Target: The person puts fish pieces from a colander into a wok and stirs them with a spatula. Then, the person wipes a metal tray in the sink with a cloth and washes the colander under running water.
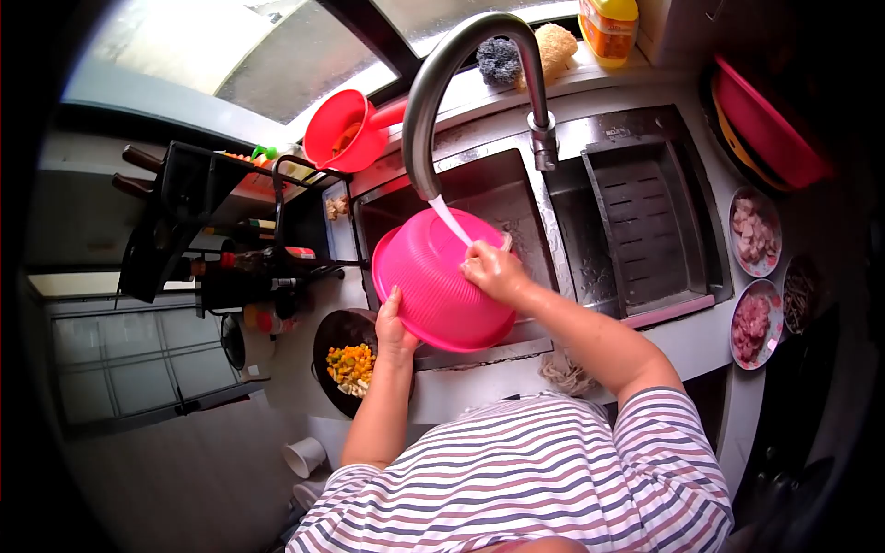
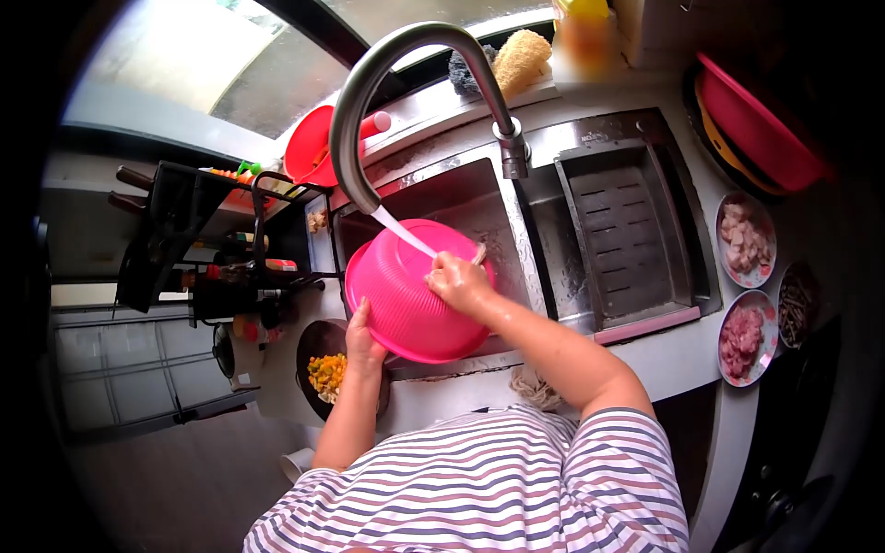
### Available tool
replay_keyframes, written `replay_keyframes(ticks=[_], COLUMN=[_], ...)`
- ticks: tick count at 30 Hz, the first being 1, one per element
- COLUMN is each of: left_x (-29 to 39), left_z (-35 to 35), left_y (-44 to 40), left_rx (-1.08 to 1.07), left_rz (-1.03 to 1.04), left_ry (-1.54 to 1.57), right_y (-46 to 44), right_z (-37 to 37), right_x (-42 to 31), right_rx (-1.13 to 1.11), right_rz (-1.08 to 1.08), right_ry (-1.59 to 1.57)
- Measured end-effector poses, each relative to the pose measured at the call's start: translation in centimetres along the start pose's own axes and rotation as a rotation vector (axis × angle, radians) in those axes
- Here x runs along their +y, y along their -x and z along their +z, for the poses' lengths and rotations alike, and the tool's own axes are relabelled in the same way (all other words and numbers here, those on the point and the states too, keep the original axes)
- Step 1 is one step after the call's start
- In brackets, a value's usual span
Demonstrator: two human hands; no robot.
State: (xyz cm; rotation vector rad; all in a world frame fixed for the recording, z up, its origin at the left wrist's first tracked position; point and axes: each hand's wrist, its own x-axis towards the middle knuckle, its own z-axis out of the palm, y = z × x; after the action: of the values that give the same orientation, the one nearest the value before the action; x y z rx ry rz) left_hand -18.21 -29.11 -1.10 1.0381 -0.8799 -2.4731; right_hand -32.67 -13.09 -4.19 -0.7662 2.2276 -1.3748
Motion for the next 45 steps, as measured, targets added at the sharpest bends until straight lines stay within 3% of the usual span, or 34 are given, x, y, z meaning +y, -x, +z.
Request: replay_keyframes(ticks=[1,3,5,10,11,13,16,17,19,21,22,26,27,28,29,31,32,34,35,36,39,42,43,44,45], left_x=[-0.2,-0.1,0.4,0.8,0.5,0.4,-1.2,-1.6,-2.0,-2.3,-2.4,-3.2,-3.6,-3.8,-4.5,-5.7,-6.2,-6.8,-7.1,-7.1,-7.1,-6.7,-6.6,-6.7,-6.8], left_z=[0.1,-0.2,-2.0,-4.2,-4.0,-2.5,-1.5,-1.5,-1.6,-1.4,-1.4,-1.8,-1.8,-1.4,-1.3,-0.8,-1.2,-3.1,-3.7,-3.3,-2.2,-2.6,-2.7,-2.7,-2.6], left_y=[-0.2,0.3,0.3,-0.3,-0.7,-0.3,-0.1,0.1,0.7,1.2,1.2,1.3,1.4,1.7,2.1,2.8,2.6,1.5,1.4,1.4,1.8,1.0,0.9,0.9,0.9], left_rx=[0.0,-0.025,-0.021,0.044,0.083,0.055,0.019,0.025,0.037,0.057,0.059,0.099,0.127,0.117,0.115,0.093,0.155,0.189,0.227,0.197,0.222,0.256,0.252,0.277,0.3], left_rz=[-0.013,0.0,0.02,0.069,0.079,0.086,0.082,0.082,0.088,0.133,0.137,0.137,0.136,0.129,0.115,0.134,0.089,0.047,0.003,0.013,0.04,0.066,0.061,0.048,0.034], left_ry=[0.001,-0.037,-0.114,-0.129,-0.12,-0.127,-0.161,-0.178,-0.178,-0.154,-0.147,-0.113,-0.099,-0.108,-0.107,-0.055,-0.013,0.031,0.08,0.052,0.065,0.005,0.012,0.011,0.008], right_y=[0.5,-0.9,-3.0,-2.5,-1.9,0.1,-1.1,-2.0,-4.6,-6.3,-6.6,-5.0,-3.9,-3.4,-2.2,-1.5,-1.7,-3.2,-3.5,-4.9,-5.1,-2.2,-0.8,0.3,0.8], right_z=[-1.0,1.7,3.3,3.7,2.9,2.7,2.5,2.8,4.5,4.4,4.3,2.5,3.2,5.4,3.9,2.8,3.9,6.0,2.6,2.9,1.6,1.2,0.4,1.5,2.6], right_x=[-1.4,2.2,5.8,6.8,4.8,1.1,-1.8,-0.7,3.0,5.5,6.5,3.2,2.3,2.6,-1.0,-4.2,-1.9,5.1,2.6,4.4,6.1,5.6,2.4,1.8,1.7], right_rx=[0.04,0.051,-0.007,0.085,-0.021,0.032,-0.007,-0.007,0.216,0.259,0.312,0.203,0.183,0.406,0.261,0.108,0.108,0.242,0.201,0.29,0.371,0.29,0.242,0.222,0.173], right_rz=[-0.16,0.059,0.323,0.247,0.27,0.094,0.032,0.035,0.042,0.306,0.311,0.25,0.071,-0.304,-0.33,0.023,0.029,-0.114,-0.074,0.157,0.102,0.121,-0.025,0.01,-0.144], right_ry=[0.013,0.328,0.331,0.184,0.202,0.004,0.211,0.212,0.239,0.42,0.416,0.269,0.196,0.188,0.377,0.247,0.245,0.544,0.633,0.53,0.46,0.301,0.269,0.232,0.281])
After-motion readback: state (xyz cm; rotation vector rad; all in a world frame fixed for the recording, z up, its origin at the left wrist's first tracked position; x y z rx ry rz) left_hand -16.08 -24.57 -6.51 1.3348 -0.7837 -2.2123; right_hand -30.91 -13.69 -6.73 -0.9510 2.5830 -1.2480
